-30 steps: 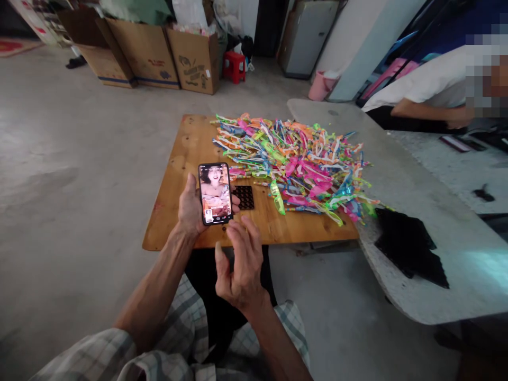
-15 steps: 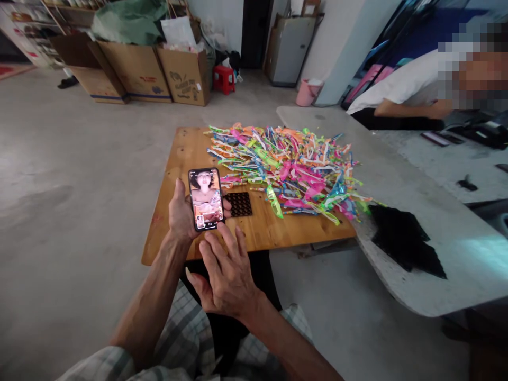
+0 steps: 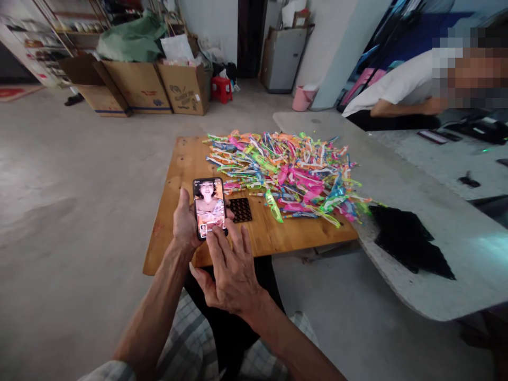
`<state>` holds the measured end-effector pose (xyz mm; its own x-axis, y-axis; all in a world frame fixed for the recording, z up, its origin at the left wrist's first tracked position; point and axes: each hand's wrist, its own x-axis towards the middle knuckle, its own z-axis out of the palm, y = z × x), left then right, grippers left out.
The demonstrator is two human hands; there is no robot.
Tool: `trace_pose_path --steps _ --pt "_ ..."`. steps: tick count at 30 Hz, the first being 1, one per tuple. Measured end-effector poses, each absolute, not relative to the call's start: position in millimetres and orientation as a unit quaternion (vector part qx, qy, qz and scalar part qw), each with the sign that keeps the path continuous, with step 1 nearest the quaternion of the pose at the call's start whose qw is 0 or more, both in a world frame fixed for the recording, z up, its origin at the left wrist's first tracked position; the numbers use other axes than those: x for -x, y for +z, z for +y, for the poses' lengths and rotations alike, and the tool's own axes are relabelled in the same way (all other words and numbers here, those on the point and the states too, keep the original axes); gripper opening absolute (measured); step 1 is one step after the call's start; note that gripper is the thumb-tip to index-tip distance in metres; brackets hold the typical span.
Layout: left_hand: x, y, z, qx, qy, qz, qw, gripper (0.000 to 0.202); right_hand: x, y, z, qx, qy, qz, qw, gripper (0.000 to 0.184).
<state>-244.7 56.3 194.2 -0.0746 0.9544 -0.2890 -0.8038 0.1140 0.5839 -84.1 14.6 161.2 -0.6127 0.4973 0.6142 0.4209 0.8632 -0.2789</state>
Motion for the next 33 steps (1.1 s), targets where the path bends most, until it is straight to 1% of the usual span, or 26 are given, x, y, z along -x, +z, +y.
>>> trace_pose_path --steps 3,5,11,13,16,21,23,27,33 --pt "241 195 57 -0.095 0.667 0.358 0.646 0.087 86 166 21 0.27 0.052 -0.891 0.362 0.074" --pt "239 194 56 -0.086 0.661 0.37 0.647 0.086 88 169 23 0.277 0.052 -0.888 0.363 0.071" --pt "235 187 54 -0.084 0.655 0.345 0.667 0.084 94 176 25 0.278 0.052 -0.897 0.339 0.069" --pt "232 186 53 -0.094 0.665 0.328 0.664 0.08 96 180 31 0.279 0.048 -0.898 0.337 0.07" --pt "227 185 51 -0.103 0.669 0.304 0.67 0.073 96 189 46 0.287 0.044 -0.884 0.366 0.069" --pt "228 180 52 -0.125 0.654 0.306 0.68 0.076 84 196 58 0.288 0.072 -0.832 0.468 0.066" --pt "230 178 55 -0.132 0.657 0.306 0.676 0.075 78 191 53 0.277 0.079 -0.823 0.49 0.068" --pt "229 183 59 -0.11 0.665 0.334 0.659 0.076 72 180 37 0.258 0.1 -0.827 0.489 0.069" --pt "222 197 60 -0.097 0.656 0.357 0.658 0.081 71 174 28 0.247 0.109 -0.827 0.493 0.065"
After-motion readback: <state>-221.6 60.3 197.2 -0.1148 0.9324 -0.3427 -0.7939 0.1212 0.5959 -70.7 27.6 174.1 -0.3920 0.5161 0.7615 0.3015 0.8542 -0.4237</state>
